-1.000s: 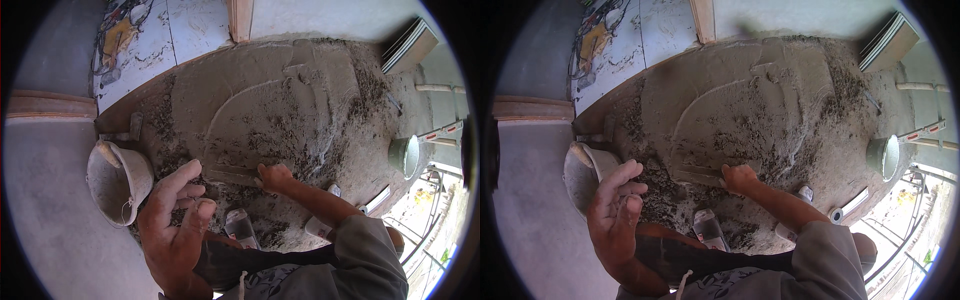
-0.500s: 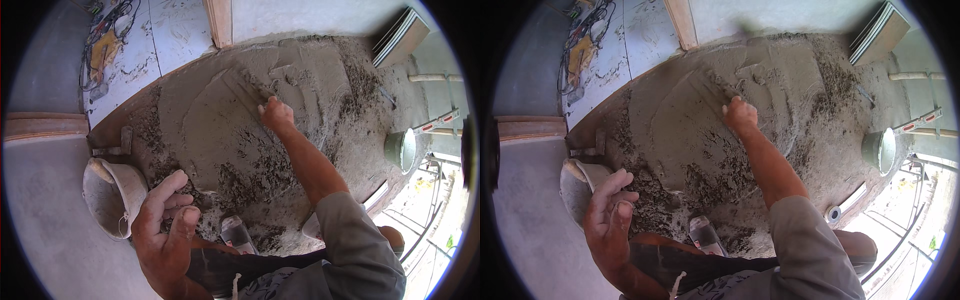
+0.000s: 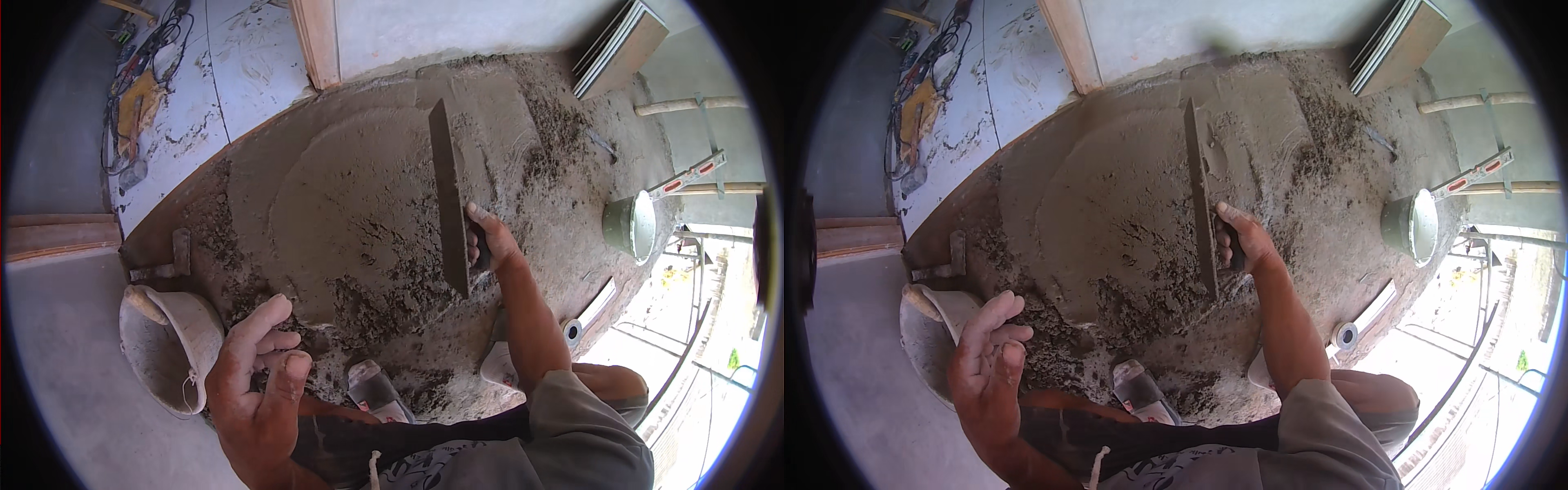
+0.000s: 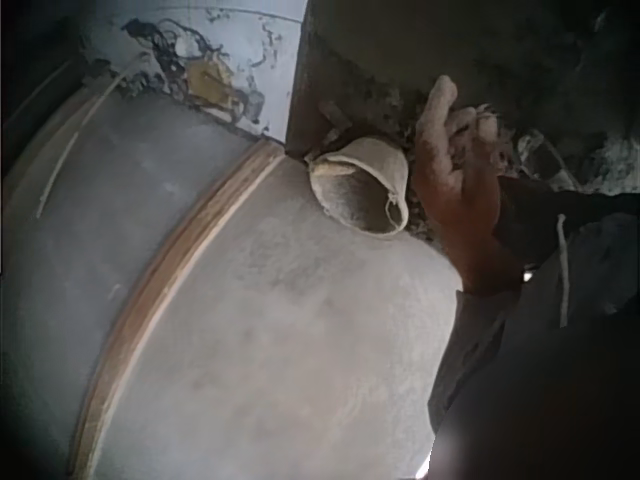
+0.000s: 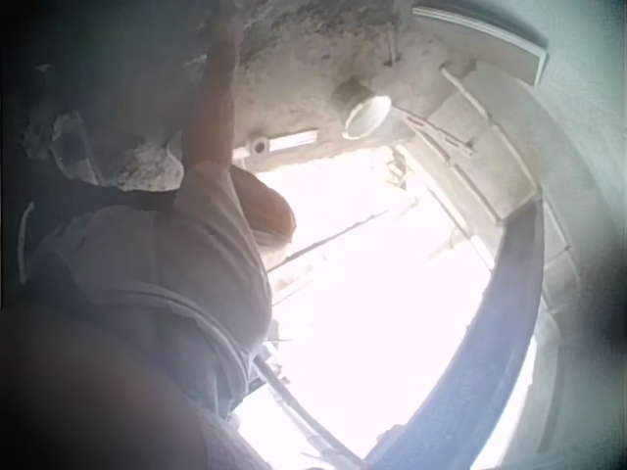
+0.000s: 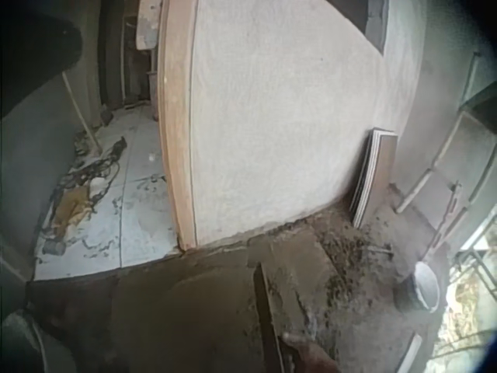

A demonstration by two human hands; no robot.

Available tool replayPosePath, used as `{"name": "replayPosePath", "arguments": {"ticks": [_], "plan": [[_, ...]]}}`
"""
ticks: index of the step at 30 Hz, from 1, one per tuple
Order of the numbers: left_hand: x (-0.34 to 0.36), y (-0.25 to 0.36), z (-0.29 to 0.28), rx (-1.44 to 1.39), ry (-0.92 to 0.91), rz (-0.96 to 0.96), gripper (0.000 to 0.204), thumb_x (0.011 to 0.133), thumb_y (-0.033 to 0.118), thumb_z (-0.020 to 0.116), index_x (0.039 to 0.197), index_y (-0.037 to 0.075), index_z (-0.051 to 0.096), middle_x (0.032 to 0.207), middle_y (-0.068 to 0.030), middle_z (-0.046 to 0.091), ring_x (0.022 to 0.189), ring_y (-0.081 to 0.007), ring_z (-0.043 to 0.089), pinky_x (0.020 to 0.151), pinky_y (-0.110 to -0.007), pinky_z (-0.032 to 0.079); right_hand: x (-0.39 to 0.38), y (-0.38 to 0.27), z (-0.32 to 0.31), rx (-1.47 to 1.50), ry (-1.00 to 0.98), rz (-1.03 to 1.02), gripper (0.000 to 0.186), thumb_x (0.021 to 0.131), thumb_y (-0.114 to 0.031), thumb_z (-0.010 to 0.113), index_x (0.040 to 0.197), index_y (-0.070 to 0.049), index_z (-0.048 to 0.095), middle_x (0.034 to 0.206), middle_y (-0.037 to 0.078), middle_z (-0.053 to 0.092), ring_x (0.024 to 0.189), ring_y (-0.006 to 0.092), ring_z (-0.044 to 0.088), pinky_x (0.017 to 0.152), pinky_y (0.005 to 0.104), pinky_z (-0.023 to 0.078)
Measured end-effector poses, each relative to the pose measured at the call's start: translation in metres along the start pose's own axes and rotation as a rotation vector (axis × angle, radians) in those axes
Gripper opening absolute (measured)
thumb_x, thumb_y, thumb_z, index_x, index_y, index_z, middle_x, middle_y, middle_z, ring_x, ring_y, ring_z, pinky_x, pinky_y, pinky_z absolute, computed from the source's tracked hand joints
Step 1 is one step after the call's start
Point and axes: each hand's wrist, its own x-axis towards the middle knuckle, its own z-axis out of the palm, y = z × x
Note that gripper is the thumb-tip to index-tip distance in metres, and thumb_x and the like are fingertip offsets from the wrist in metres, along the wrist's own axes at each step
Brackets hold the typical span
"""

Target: Smoothing wet concrete on a floor using a hand trowel.

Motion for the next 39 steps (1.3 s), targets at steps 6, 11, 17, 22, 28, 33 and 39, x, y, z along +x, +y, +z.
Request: {"name": "replayPosePath", "arguments": {"ticks": [6, 11, 17, 22, 28, 33, 39], "plan": [[0.003, -0.008, 0.01, 0.006, 0.002, 0.042, 0.054, 0.083, 0.038, 0.071, 0.119, 0.0, 0.061, 0.107, -0.0159, 0.065, 0.086, -0.0222, 0.064, 0.07, -0.032, 0.051, 0.03, 0.03, 0.009, -0.407, 0.322, -0.104, 0.051, 0.088, -0.057, 0.058, 0.085, -0.005, 0.06, 0.057, 0.0, 0.045, 0.042, 0.0127, 0.044, 0.041, 0.0301, 0.039], [-0.002, 0.003, -0.006, -0.045, -0.001, -0.057, 0.06, 0.086, 0.04, 0.069, 0.126, -0.002, 0.055, 0.117, -0.0133, 0.061, 0.093, -0.0144, 0.058, 0.073, -0.023, 0.046, -0.007, -0.025, 0.087, 0.326, 0.238, -0.251, 0.054, 0.091, -0.055, 0.054, 0.102, -0.003, 0.062, 0.061, 0.004, 0.057, 0.046, 0.0152, 0.05, 0.05, 0.0287, 0.048], [0.004, -0.007, 0.004, 0.007, -0.024, 0.029, 0.057, 0.084, 0.043, 0.07, 0.12, 0.001, 0.06, 0.109, -0.0158, 0.065, 0.086, -0.0215, 0.064, 0.072, -0.031, 0.051, 0.031, 0.018, 0.019, -0.257, 0.187, 0.006, 0.058, 0.09, -0.055, 0.055, 0.114, -0.003, 0.062, 0.096, 0.008, 0.067, 0.076, 0.0176, 0.064, 0.068, 0.0316, 0.053], [-0.003, 0.0, -0.013, -0.001, -0.054, -0.056, 0.064, 0.085, 0.045, 0.068, 0.127, -0.001, 0.055, 0.118, -0.0155, 0.06, 0.093, -0.0163, 0.058, 0.082, -0.028, 0.045, -0.001, 0.033, 0.014, 0.168, 0.046, -0.101, 0.058, 0.091, -0.054, 0.053, 0.12, -0.004, 0.06, 0.105, 0.01, 0.067, 0.089, 0.0209, 0.066, 0.077, 0.035, 0.055], [0.004, -0.002, -0.001, 0.037, -0.107, -0.087, 0.069, 0.084, 0.049, 0.067, 0.128, -0.001, 0.054, 0.118, -0.0161, 0.06, 0.093, -0.0176, 0.057, 0.085, -0.031, 0.045, -0.023, -0.007, -0.087, 0.286, 0.001, -0.359, 0.065, 0.088, -0.055, 0.054, 0.128, -0.003, 0.054, 0.12, 0.012, 0.062, 0.105, 0.0257, 0.062, 0.089, 0.0413, 0.052], [0.003, -0.005, -0.004, 0.013, -0.07, -0.069, 0.069, 0.084, 0.048, 0.068, 0.128, -0.002, 0.053, 0.119, -0.0163, 0.059, 0.093, -0.0177, 0.057, 0.086, -0.031, 0.045, -0.011, 0.038, -0.152, -0.011, 0.573, 0.002, 0.046, 0.087, -0.056, 0.058, 0.099, -0.012, 0.063, 0.082, 0.004, 0.065, 0.069, 0.0183, 0.064, 0.059, 0.0319, 0.053], [-0.005, 0.003, 0.002, 0.006, -0.018, -0.057, 0.065, 0.085, 0.043, 0.068, 0.128, -0.005, 0.053, 0.12, -0.014, 0.059, 0.092, -0.016, 0.057, 0.084, -0.029, 0.046, -0.027, 0.019, -0.096, 0.113, 0.592, -0.126, 0.041, 0.086, -0.057, 0.058, 0.085, -0.016, 0.062, 0.062, -0.003, 0.055, 0.045, 0.0117, 0.049, 0.041, 0.0284, 0.039]]}}
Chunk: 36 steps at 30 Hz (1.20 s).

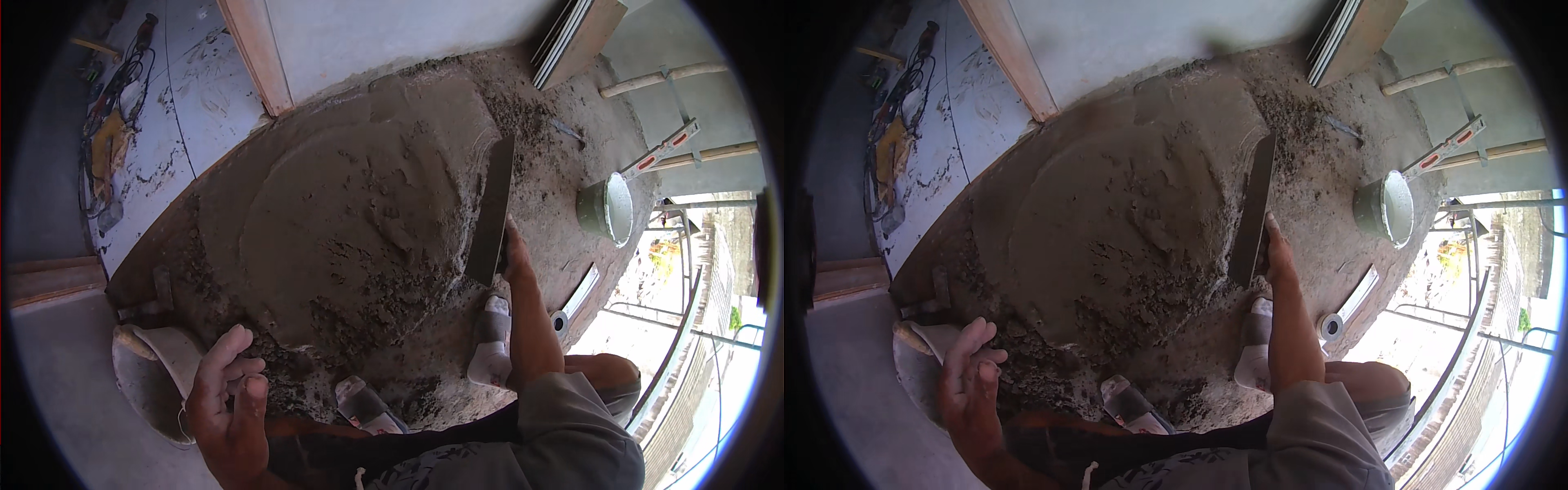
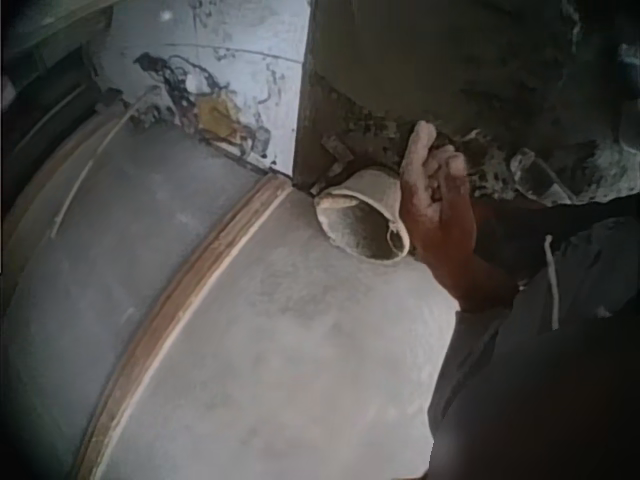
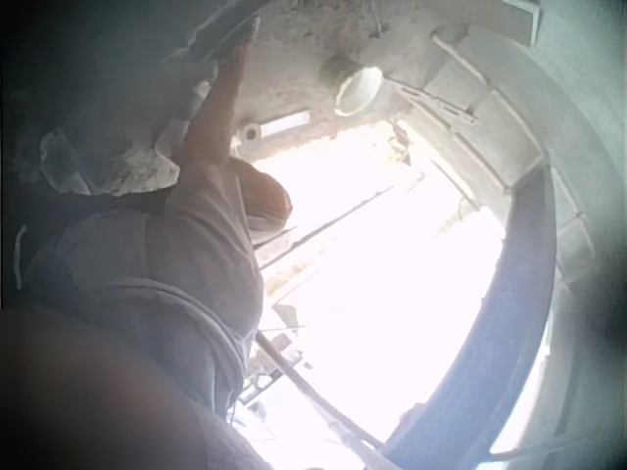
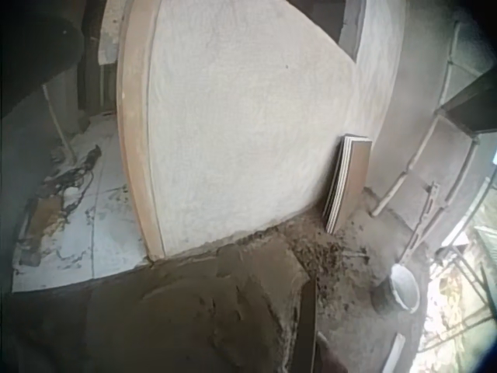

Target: Smoothing wet concrete on a floor using a hand trowel.

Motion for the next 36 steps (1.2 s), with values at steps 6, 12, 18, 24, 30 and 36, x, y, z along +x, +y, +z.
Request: {"name": "replayPosePath", "arguments": {"ticks": [6, 12, 18, 24, 30, 36], "plan": [[0.007, 0.004, 0.005, -0.008, 0.055, 0.027, 0.046, 0.085, 0.024, 0.071, 0.122, 0.0, 0.059, 0.095, -0.0125, 0.065, 0.075, -0.0146, 0.061, 0.064, -0.025, 0.048, 0.012, -0.035, 0.037, -0.045, -0.207, -0.015, 0.046, 0.088, -0.052, 0.058, 0.106, -0.01, 0.063, 0.056, -0.002, 0.045, 0.044, 0.0116, 0.047, 0.043, 0.0256, 0.039], [-0.025, 0.032, -0.009, 0.118, 0.342, 0.132, 0.043, 0.085, 0.019, 0.07, 0.122, 0.0, 0.059, 0.089, -0.014, 0.064, 0.077, -0.0143, 0.06, 0.063, -0.026, 0.049, -0.029, -0.053, 0.14, -0.446, -0.812, -0.11, 0.042, 0.084, -0.044, 0.063, 0.098, -0.005, 0.056, 0.061, 0.002, 0.05, 0.046, 0.0135, 0.05, 0.044, 0.0262, 0.041], [-0.118, 0.058, -0.025, 0.019, 0.842, -0.24, 0.049, 0.089, 0.031, 0.066, 0.123, -0.003, 0.057, 0.092, -0.0153, 0.063, 0.079, -0.018, 0.064, 0.062, -0.026, 0.051, -0.119, 0.008, 0.204, -1.297, -1.263, -0.002, 0.049, 0.086, -0.042, 0.062, 0.107, 0.002, 0.053, 0.072, 0.011, 0.06, 0.058, 0.0184, 0.059, 0.054, 0.0301, 0.048], [-0.202, 0.063, -0.004, 0.159, 1.037, -0.349, 0.055, 0.093, 0.042, 0.054, 0.125, -0.004, 0.056, 0.121, -0.0156, 0.061, 0.094, -0.0204, 0.062, 0.079, -0.032, 0.047, -0.156, 0.048, 0.169, -2.044, -1.451, -0.532, 0.057, 0.086, -0.046, 0.058, 0.112, 0.006, 0.056, 0.099, 0.027, 0.064, 0.096, 0.0382, 0.063, 0.085, 0.0448, 0.049], [-0.247, 0.061, 0.013, 0.035, 1.208, -0.43, 0.06, 0.088, 0.043, 0.063, 0.122, -0.006, 0.056, 0.117, -0.0183, 0.062, 0.094, -0.0225, 0.063, 0.081, -0.035, 0.049, -0.139, 0.062, 0.142, -2.122, -1.373, -0.723, 0.059, 0.087, -0.045, 0.058, 0.114, 0.008, 0.055, 0.102, 0.03, 0.063, 0.103, 0.0418, 0.06, 0.088, 0.0479, 0.048], [-0.253, 0.06, 0.02, 0.006, 1.211, -0.524, 0.069, 0.084, 0.052, 0.063, 0.122, -0.006, 0.057, 0.118, -0.0191, 0.061, 0.091, -0.0253, 0.064, 0.081, -0.037, 0.05, -0.156, 0.071, 0.248, -1.938, -1.098, -1.055, 0.042, 0.094, -0.035, 0.055, 0.106, 0.005, 0.05, 0.084, 0.024, 0.065, 0.075, 0.0371, 0.067, 0.059, 0.0479, 0.055]]}}
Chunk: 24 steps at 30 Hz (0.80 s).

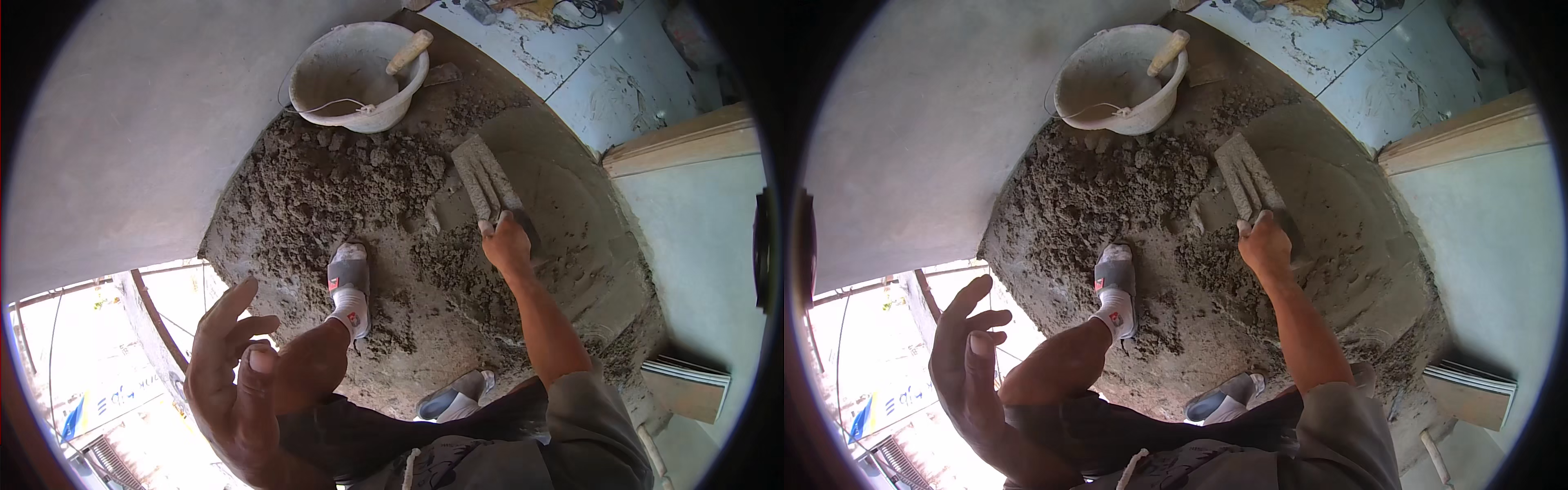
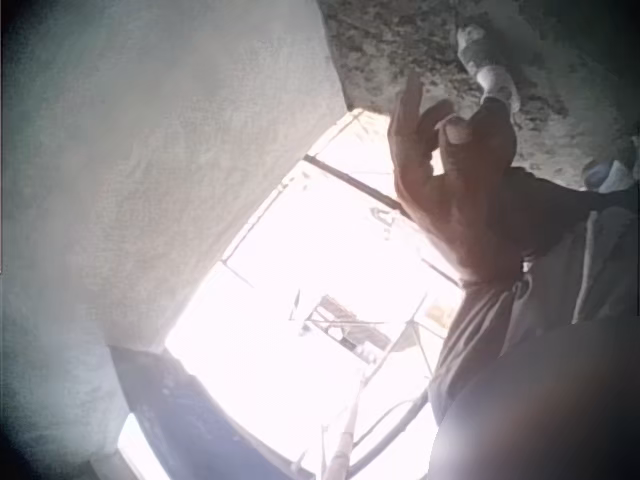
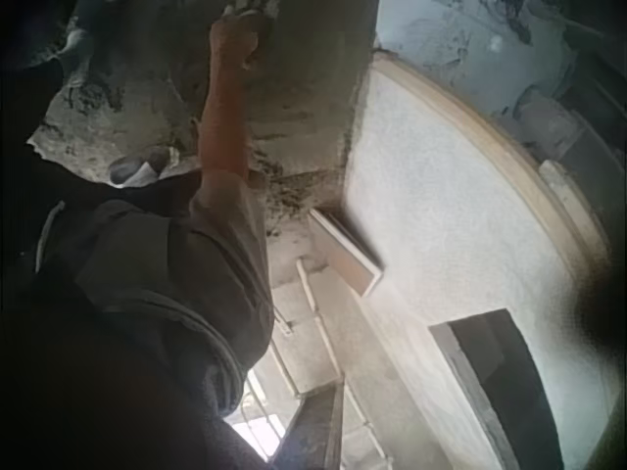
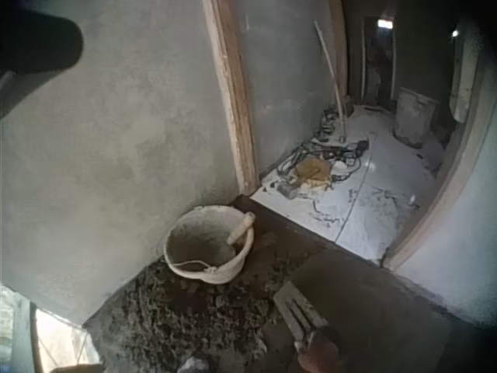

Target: Smoothing wet concrete on a floor using a hand trowel.

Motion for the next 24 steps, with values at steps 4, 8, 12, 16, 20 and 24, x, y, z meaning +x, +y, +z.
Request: {"name": "replayPosePath", "arguments": {"ticks": [4, 8, 12, 16, 20, 24], "plan": [[0.002, -0.004, -0.009, 0.073, 0.003, 0.044, 0.067, 0.09, 0.052, 0.051, 0.122, -0.006, 0.056, 0.115, -0.0176, 0.063, 0.087, -0.0217, 0.063, 0.072, -0.032, 0.047, 0.059, -0.017, 0.036, -0.101, 0.129, -0.13, 0.041, 0.096, -0.034, 0.053, 0.105, 0.006, 0.048, 0.078, 0.021, 0.064, 0.072, 0.034, 0.068, 0.053, 0.0433, 0.054], [0.004, -0.008, -0.02, 0.115, -0.001, -0.024, 0.07, 0.088, 0.055, 0.052, 0.122, -0.006, 0.056, 0.115, -0.017, 0.063, 0.087, -0.0195, 0.062, 0.074, -0.031, 0.046, 0.042, -0.034, 0.083, -0.06, 0.043, -0.129, 0.044, 0.096, -0.033, 0.053, 0.108, 0.009, 0.047, 0.074, 0.018, 0.061, 0.066, 0.0316, 0.066, 0.048, 0.0403, 0.052], [0.006, -0.019, -0.03, 0.092, -0.022, -0.109, 0.071, 0.087, 0.056, 0.053, 0.123, -0.006, 0.056, 0.115, -0.0172, 0.062, 0.087, -0.0195, 0.061, 0.075, -0.031, 0.046, 0.01, -0.044, 0.125, 0.021, -0.065, -0.138, 0.047, 0.096, -0.033, 0.054, 0.11, 0.011, 0.046, 0.069, 0.016, 0.058, 0.059, 0.0298, 0.062, 0.044, 0.0401, 0.049], [0.006, -0.025, -0.033, 0.019, -0.035, -0.153, 0.079, 0.082, 0.063, 0.06, 0.123, -0.005, 0.057, 0.115, -0.0206, 0.058, 0.088, -0.0243, 0.064, 0.078, -0.035, 0.051, 0.011, -0.09, 0.149, 0.275, -0.11, -0.109, 0.053, 0.091, -0.036, 0.055, 0.108, 0.014, 0.049, 0.088, 0.031, 0.061, 0.08, 0.0433, 0.064, 0.065, 0.048, 0.054], [0.0, -0.012, -0.022, -0.075, -0.08, -0.066, 0.04, 0.094, 0.036, 0.056, 0.116, 0.004, 0.064, 0.114, -0.0156, 0.065, 0.089, -0.0216, 0.067, 0.087, -0.039, 0.051, 0.032, -0.106, 0.174, 0.343, 0.022, -0.108, 0.053, 0.09, -0.038, 0.057, 0.105, 0.012, 0.051, 0.088, 0.03, 0.061, 0.078, 0.0443, 0.063, 0.064, 0.048, 0.053], [0.002, -0.012, -0.024, 0.026, -0.163, -0.153, 0.081, 0.082, 0.064, 0.059, 0.123, -0.005, 0.057, 0.116, -0.0216, 0.057, 0.086, -0.0243, 0.065, 0.075, -0.035, 0.053, 0.034, -0.073, 0.167, 0.475, -0.012, -0.144, 0.058, 0.088, -0.041, 0.058, 0.105, 0.014, 0.054, 0.085, 0.028, 0.063, 0.074, 0.0418, 0.064, 0.066, 0.0473, 0.052]]}}
